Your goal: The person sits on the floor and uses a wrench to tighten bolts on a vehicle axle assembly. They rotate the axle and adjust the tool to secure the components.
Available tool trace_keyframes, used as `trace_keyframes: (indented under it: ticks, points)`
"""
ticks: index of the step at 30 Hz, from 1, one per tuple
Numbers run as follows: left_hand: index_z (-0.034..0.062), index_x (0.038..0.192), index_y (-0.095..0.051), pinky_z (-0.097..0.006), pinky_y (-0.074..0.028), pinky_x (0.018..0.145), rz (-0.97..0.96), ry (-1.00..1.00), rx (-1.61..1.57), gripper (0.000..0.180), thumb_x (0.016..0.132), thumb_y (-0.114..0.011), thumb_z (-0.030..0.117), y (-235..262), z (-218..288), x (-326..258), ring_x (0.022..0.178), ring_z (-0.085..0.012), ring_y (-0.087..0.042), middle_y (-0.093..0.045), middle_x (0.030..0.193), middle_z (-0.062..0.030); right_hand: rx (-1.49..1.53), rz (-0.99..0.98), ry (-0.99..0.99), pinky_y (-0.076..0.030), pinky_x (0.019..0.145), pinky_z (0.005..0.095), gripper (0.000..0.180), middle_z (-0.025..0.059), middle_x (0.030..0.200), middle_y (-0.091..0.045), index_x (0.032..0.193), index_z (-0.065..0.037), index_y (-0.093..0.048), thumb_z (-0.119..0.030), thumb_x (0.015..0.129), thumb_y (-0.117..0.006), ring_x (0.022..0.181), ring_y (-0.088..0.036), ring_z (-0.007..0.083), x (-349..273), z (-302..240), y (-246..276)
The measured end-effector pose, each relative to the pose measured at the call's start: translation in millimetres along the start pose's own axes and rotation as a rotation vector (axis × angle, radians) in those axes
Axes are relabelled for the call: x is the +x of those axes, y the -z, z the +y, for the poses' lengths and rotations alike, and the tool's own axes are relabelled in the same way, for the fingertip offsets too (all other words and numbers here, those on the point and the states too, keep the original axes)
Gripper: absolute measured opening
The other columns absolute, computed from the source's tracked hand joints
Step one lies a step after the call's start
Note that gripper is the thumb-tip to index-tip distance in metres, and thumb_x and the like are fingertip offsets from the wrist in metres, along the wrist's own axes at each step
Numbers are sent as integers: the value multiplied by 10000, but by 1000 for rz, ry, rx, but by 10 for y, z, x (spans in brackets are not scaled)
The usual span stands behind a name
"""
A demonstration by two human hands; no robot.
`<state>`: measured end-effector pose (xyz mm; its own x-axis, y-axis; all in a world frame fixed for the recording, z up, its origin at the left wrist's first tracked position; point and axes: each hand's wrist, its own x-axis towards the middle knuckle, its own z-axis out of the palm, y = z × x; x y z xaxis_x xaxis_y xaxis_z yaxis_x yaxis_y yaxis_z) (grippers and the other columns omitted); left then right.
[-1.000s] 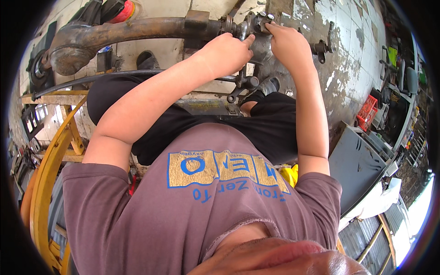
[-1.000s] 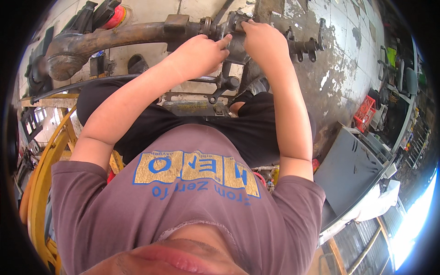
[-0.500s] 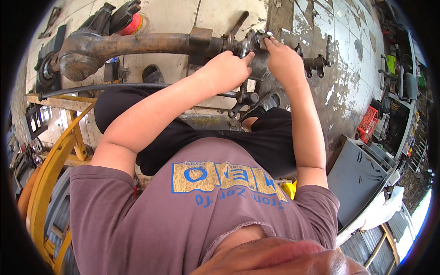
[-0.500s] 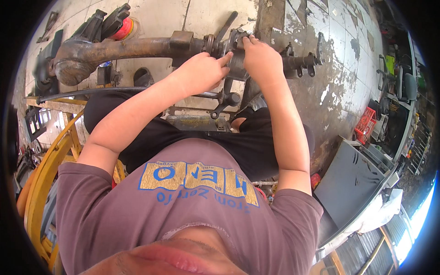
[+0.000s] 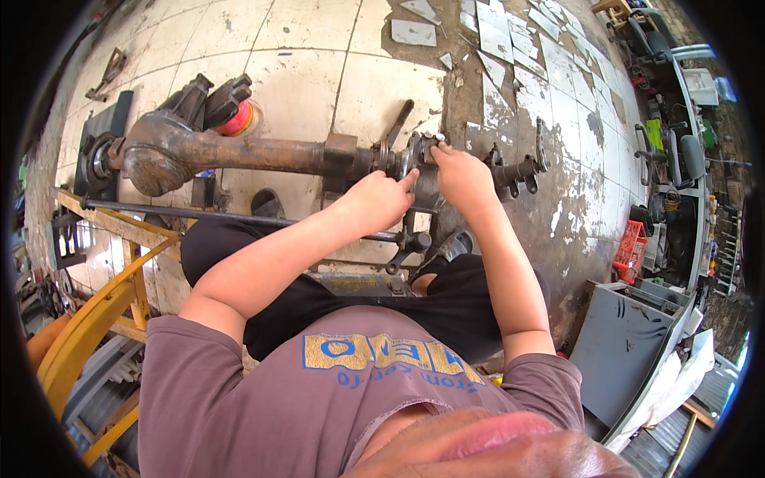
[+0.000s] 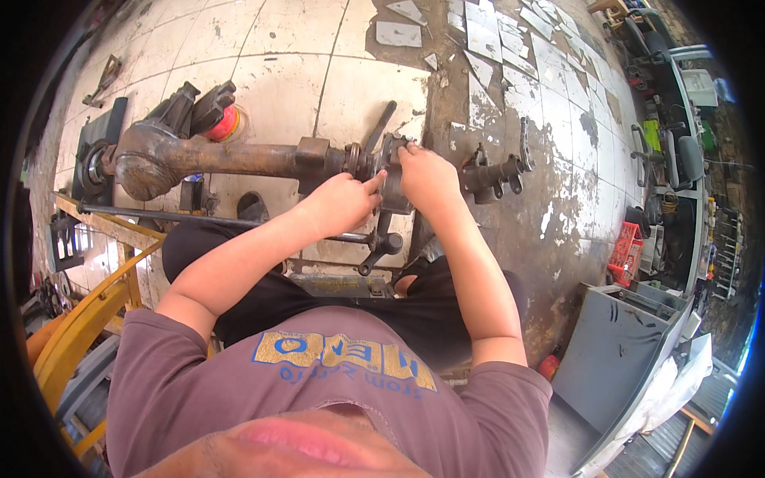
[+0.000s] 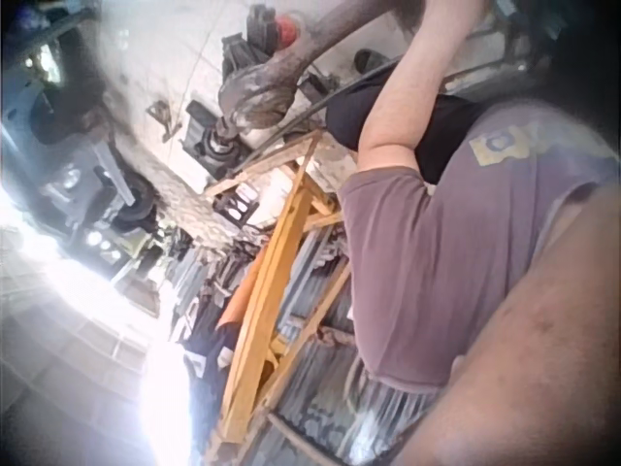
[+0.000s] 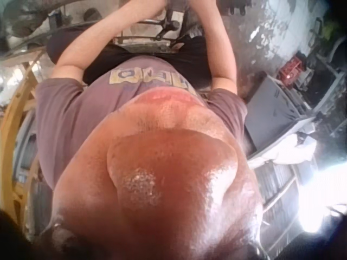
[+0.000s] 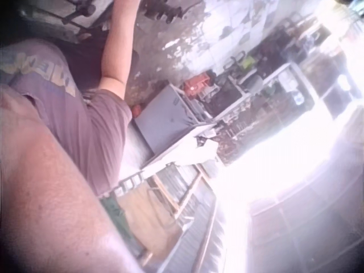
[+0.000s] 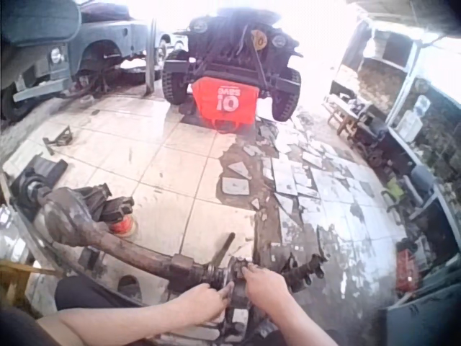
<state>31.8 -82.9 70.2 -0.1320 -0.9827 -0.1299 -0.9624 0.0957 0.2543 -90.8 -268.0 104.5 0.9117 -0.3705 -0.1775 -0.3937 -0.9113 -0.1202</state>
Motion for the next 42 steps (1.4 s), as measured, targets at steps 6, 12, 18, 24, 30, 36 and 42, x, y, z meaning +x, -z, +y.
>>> trace_keyframes:
  ticks: [6, 12, 18, 24, 30, 36, 42]
  points:
    - [78, 1201, -762, -433, -584, 877, 2, -4, -21, 313, 936, -736, 241, -13, -11, 3, 882, -284, -780, -607, 1562, -230, 43, 10, 6, -589, 1054, 467, 432, 202, 1413, -728, 1343, -43, -730, -120, 940, -598, 1252, -724, 354, -7, 9, -22]
    - [63, 1202, -756, -433, -596, 872, -2, -24, -9, 308, 954, -728, 244, 16, -36, 21, 853, -292, -772, -598, 1576, -227, 71, 66, 15, -599, 1030, 476, 416, 188, 1390, -743, 1325, -48, -744, -117, 940, -602, 1227, -735, 349, -25, 24, -45]
    - [62, 1203, -758, -428, -590, 863, -5, -37, 12, 295, 976, -701, 242, 22, -25, 15, 842, -287, -778, -585, 1588, -242, 41, 88, 16, -612, 998, 473, 398, 176, 1379, -750, 1312, -65, -746, -135, 951, -596, 1193, -749, 345, 0, 48, -76]
    - [67, 1205, -757, -434, -590, 863, -13, -30, 1, 298, 974, -706, 248, -7, -27, 15, 859, -283, -787, -588, 1583, -237, 63, 85, 9, -593, 1042, 471, 425, 143, 1419, -737, 1347, -80, -755, -131, 961, -584, 1236, -727, 329, -38, 18, -70]
    - [73, 1208, -760, -438, -594, 870, -3, -32, 13, 305, 969, -710, 256, -15, -30, 18, 855, -288, -785, -592, 1578, -231, 38, 160, 90, -621, 980, 468, 387, 162, 1410, -739, 1296, -77, -750, -136, 937, -618, 1194, -748, 327, -72, 19, -110]
    - [70, 1224, -758, -437, -595, 874, 11, -29, -9, 331, 956, -726, 263, -44, -35, 23, 861, -289, -785, -596, 1578, -221, 54, 100, 51, -619, 986, 465, 372, 161, 1424, -732, 1279, -79, -750, -147, 934, -630, 1189, -751, 336, -60, 8, -87]
    - [73, 1234, -758, -438, -594, 882, 1, -15, -5, 340, 949, -732, 256, -25, -15, 25, 871, -292, -783, -603, 1572, -217, 84, 66, 51, -621, 976, 469, 358, 166, 1423, -731, 1266, -84, -750, -139, 938, -618, 1182, -753, 338, -63, 57, -42]
